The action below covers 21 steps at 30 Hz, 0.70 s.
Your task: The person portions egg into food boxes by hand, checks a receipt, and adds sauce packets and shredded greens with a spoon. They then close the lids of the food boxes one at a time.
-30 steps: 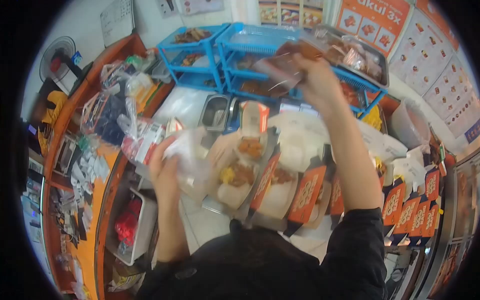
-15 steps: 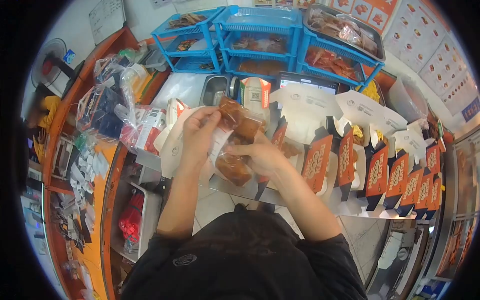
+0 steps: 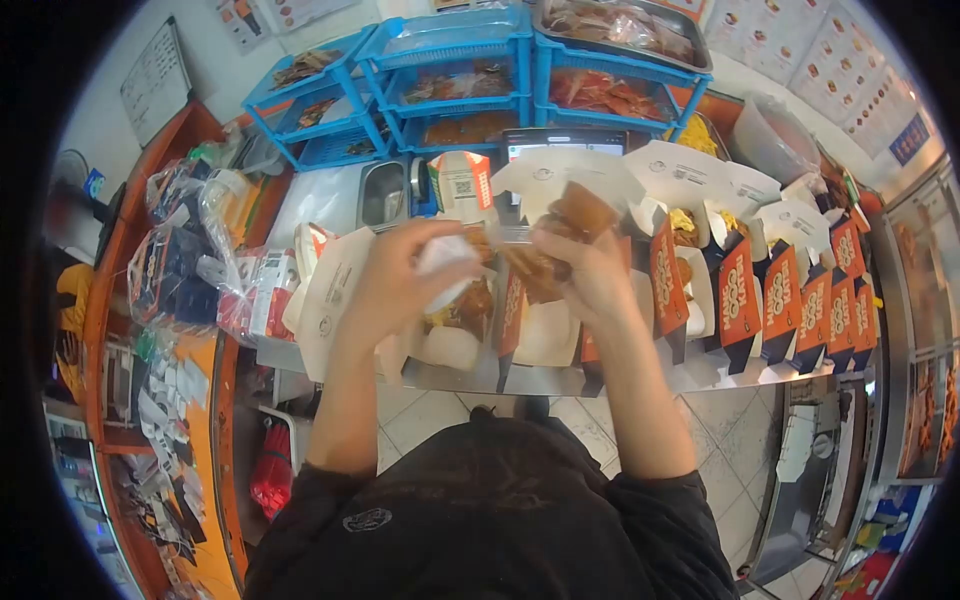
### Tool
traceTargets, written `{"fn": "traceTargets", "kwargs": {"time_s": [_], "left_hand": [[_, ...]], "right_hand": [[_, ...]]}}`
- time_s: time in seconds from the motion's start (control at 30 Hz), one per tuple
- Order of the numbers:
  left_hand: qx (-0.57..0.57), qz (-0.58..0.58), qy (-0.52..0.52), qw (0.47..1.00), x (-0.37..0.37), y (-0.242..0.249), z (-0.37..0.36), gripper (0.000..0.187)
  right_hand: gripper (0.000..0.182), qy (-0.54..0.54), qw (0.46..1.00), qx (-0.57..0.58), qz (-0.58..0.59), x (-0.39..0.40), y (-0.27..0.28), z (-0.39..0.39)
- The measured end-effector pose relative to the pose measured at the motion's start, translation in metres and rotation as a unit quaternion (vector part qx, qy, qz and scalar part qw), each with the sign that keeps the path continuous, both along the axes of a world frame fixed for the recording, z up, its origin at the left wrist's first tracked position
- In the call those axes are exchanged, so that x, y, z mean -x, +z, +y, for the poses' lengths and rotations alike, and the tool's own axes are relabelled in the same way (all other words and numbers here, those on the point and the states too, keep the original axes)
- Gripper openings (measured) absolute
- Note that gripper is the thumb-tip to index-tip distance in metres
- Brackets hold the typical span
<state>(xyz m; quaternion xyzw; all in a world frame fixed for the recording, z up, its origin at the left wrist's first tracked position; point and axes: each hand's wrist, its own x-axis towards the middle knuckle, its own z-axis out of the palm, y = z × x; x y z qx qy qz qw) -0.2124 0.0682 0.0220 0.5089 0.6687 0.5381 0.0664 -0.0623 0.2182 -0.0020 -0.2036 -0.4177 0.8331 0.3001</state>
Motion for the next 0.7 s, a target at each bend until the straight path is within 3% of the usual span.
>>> {"fn": "traceTargets", "kwargs": {"time_s": [0.03, 0.1, 0.13, 0.23, 0.27, 0.3, 0.37, 0.43, 0.5, 0.57, 0.67, 0.7], "left_hand": [[-0.002, 0.0, -0.009, 1.0, -0.006, 0.0, 0.012, 0.029], [0.113, -0.065, -0.115, 0.985, -0.016, -0.001, 0.034, 0.029], [0.084, -0.122, -0.139, 0.979, -0.017, -0.007, 0.046, 0.03], [0.117, -0.114, -0.139, 0.977, -0.029, 0.007, 0.062, 0.019], [0.186, -0.086, -0.13, 0.97, -0.033, 0.012, 0.065, 0.019], [0.187, -0.081, -0.146, 0.968, -0.031, 0.007, 0.067, 0.019], [0.139, 0.15, -0.033, 0.978, -0.025, -0.004, 0.066, 0.02], [0.147, 0.058, 0.012, 0.987, -0.024, 0.016, 0.055, 0.027], [0.115, 0.019, -0.01, 0.993, -0.029, 0.048, 0.047, 0.028], [0.08, -0.025, -0.014, 0.996, -0.044, 0.045, 0.054, 0.029], [0.027, 0.088, -0.047, 0.995, -0.086, 0.026, 0.087, 0.027], [0.102, 0.016, -0.11, 0.989, -0.099, 0.027, 0.096, 0.025]], "right_hand": [[0.029, -0.008, 1.0, 0.004, 0.007, 0.003, 0.004, -0.007], [0.026, -0.023, 0.999, -0.005, 0.044, 0.005, 0.019, -0.014], [0.026, -0.035, 0.998, -0.007, 0.046, -0.001, 0.021, -0.008], [0.018, -0.177, 0.982, -0.02, 0.066, -0.026, 0.031, 0.013], [0.018, -0.196, 0.978, -0.024, 0.069, -0.037, 0.032, 0.018], [0.018, -0.216, 0.973, -0.029, 0.071, -0.049, 0.032, 0.023], [0.017, -0.209, 0.973, -0.036, 0.093, -0.069, 0.033, 0.027], [0.01, -0.218, 0.976, -0.01, 0.002, -0.086, 0.041, 0.023], [0.012, -0.203, 0.979, -0.015, 0.001, -0.102, 0.026, 0.033], [0.018, -0.151, 0.987, 0.048, 0.021, -0.102, 0.027, 0.033], [0.027, -0.058, 0.991, 0.046, 0.114, -0.092, 0.024, 0.035], [0.027, -0.047, 0.986, 0.05, 0.152, -0.09, 0.025, 0.036]]}}
